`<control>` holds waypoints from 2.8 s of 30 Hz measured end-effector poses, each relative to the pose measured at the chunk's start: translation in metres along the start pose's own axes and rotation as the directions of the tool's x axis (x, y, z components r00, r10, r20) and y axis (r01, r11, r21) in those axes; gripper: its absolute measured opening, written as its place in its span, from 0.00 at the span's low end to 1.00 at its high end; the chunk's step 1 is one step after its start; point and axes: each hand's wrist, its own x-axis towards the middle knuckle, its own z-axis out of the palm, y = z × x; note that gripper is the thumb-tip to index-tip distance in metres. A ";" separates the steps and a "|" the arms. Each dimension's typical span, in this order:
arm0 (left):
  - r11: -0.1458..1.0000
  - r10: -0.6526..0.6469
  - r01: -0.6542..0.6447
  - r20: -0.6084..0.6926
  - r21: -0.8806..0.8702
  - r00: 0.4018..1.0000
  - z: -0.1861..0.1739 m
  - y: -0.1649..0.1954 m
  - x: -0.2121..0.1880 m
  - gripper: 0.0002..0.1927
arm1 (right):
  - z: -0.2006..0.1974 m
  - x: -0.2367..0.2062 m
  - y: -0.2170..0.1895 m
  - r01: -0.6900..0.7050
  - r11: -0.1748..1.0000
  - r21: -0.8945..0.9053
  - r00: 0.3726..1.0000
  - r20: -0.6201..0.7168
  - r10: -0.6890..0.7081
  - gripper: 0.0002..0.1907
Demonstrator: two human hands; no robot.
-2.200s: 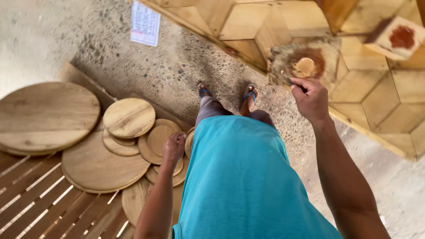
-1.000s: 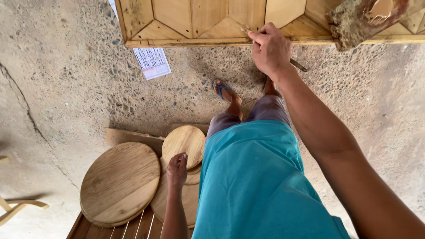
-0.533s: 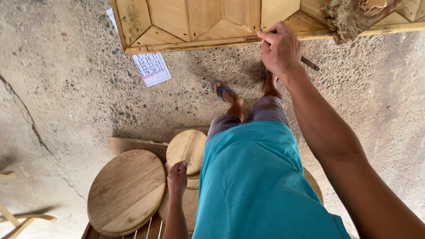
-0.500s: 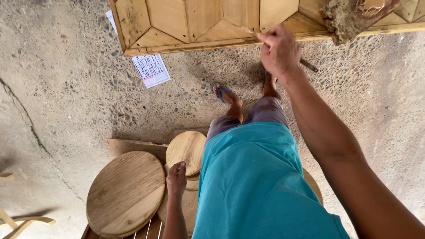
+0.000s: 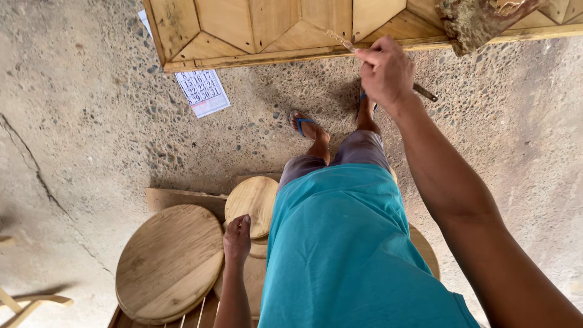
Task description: The person applies a reddish-brown wood stain with a small brush to the geometric parquet pattern of a large wooden panel, working section by section across the surface. They steady the panel with one hand while brushing, occasionally repositioning to reach new areas, with round wooden plates stacked on a rack nearby.
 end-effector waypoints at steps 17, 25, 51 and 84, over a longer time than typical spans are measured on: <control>0.959 -0.084 0.042 -0.137 -0.281 0.987 0.126 0.032 -0.048 0.18 | -0.049 0.086 0.002 0.475 0.874 0.106 0.843 0.231 -0.486 0.11; 0.886 -0.320 0.164 -0.314 -0.434 0.894 0.279 0.149 -0.107 0.18 | -0.103 0.229 0.043 0.865 0.462 0.196 0.335 0.461 -0.822 0.10; 0.578 -0.675 0.490 -0.044 -0.652 0.737 0.437 0.378 -0.242 0.18 | -0.133 0.244 0.082 0.935 0.109 0.338 -0.074 0.486 -0.871 0.08; 0.535 -0.699 0.529 0.007 -0.658 0.715 0.434 0.389 -0.236 0.20 | -0.107 0.278 0.066 0.920 0.219 0.325 -0.006 0.570 -0.822 0.14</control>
